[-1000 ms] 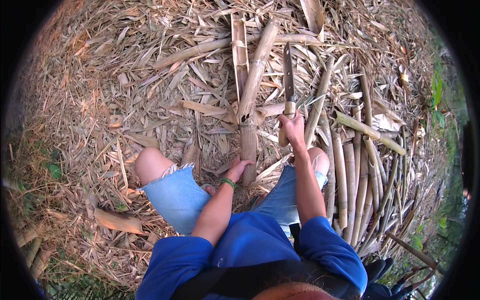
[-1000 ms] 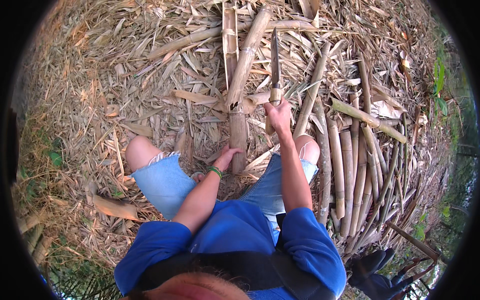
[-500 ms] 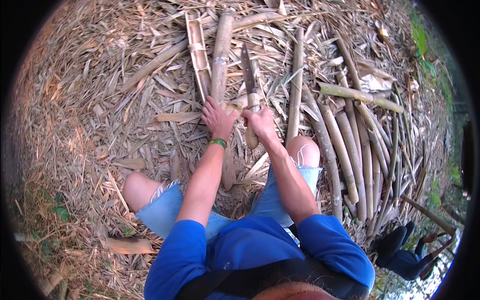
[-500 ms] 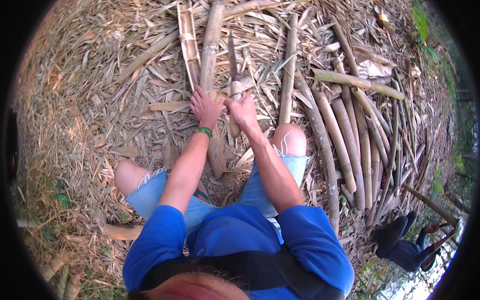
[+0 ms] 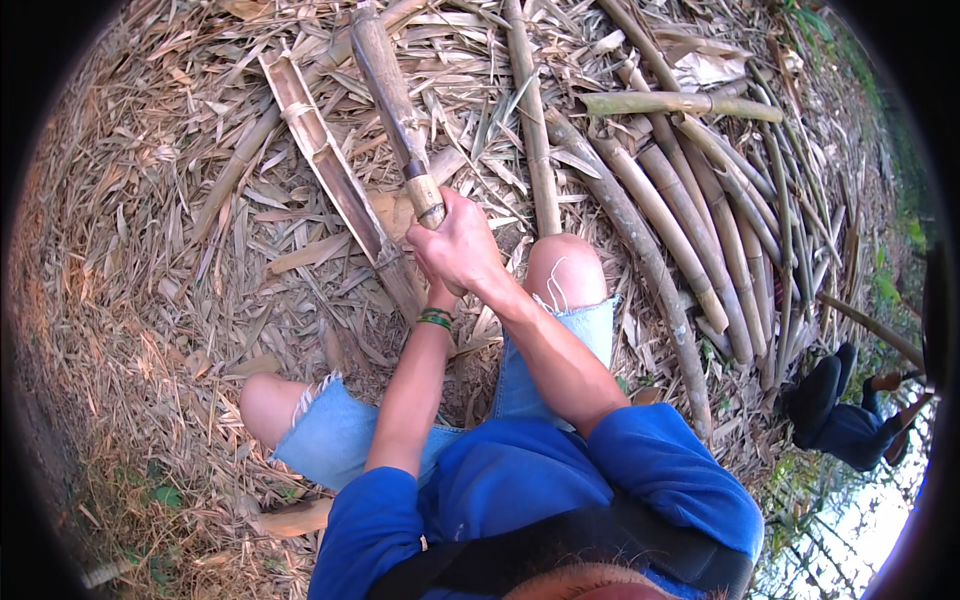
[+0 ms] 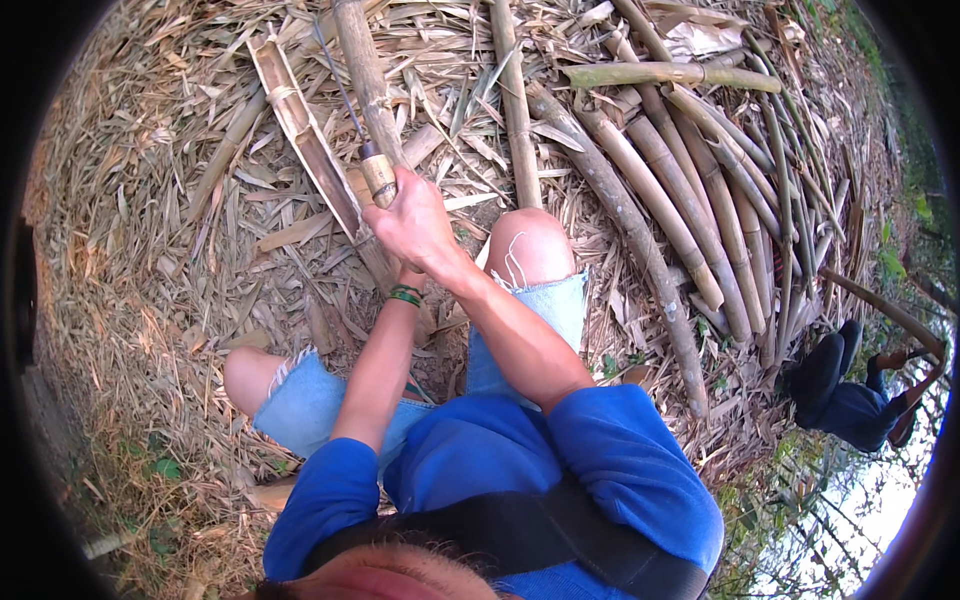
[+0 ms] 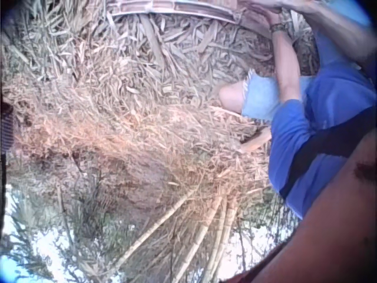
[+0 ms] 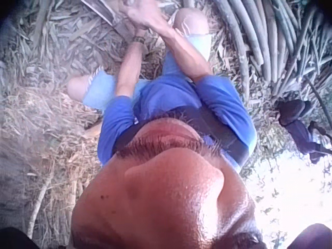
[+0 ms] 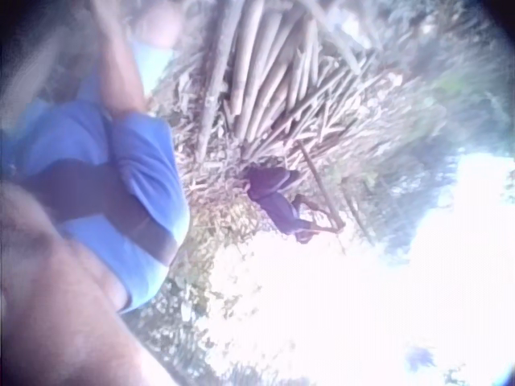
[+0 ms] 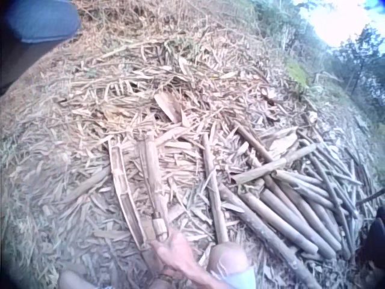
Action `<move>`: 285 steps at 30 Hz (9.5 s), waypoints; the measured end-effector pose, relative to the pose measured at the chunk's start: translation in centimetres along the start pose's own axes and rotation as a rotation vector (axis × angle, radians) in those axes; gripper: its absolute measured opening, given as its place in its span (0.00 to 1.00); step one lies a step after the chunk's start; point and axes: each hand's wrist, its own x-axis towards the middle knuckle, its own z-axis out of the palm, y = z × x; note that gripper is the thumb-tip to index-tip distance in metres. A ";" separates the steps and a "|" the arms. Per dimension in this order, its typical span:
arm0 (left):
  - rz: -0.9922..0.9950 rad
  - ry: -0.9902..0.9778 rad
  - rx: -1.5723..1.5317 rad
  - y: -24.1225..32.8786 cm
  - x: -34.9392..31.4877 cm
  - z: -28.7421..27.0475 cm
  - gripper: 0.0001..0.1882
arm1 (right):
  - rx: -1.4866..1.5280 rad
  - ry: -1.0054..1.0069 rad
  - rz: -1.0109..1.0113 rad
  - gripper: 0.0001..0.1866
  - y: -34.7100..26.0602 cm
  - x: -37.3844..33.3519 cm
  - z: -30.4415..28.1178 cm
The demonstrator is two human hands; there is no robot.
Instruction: The person splits pieces of bamboo using a cleaver-style knife, positioning the bamboo on the ground and striking it to divide the stalks.
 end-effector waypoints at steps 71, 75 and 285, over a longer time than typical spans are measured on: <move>-0.544 -0.361 0.138 -5.5 -5.3 -8.2 0.80 | -0.868 0.737 0.736 0.39 27.4 -52.3 -8.2; -0.551 -0.419 0.214 -6.0 -6.6 -7.6 0.83 | -0.956 0.576 0.725 0.40 26.5 -57.6 -9.7; -0.400 0.067 0.361 -6.0 -8.1 -5.1 0.33 | -0.113 -0.121 0.027 0.11 -4.0 12.5 13.5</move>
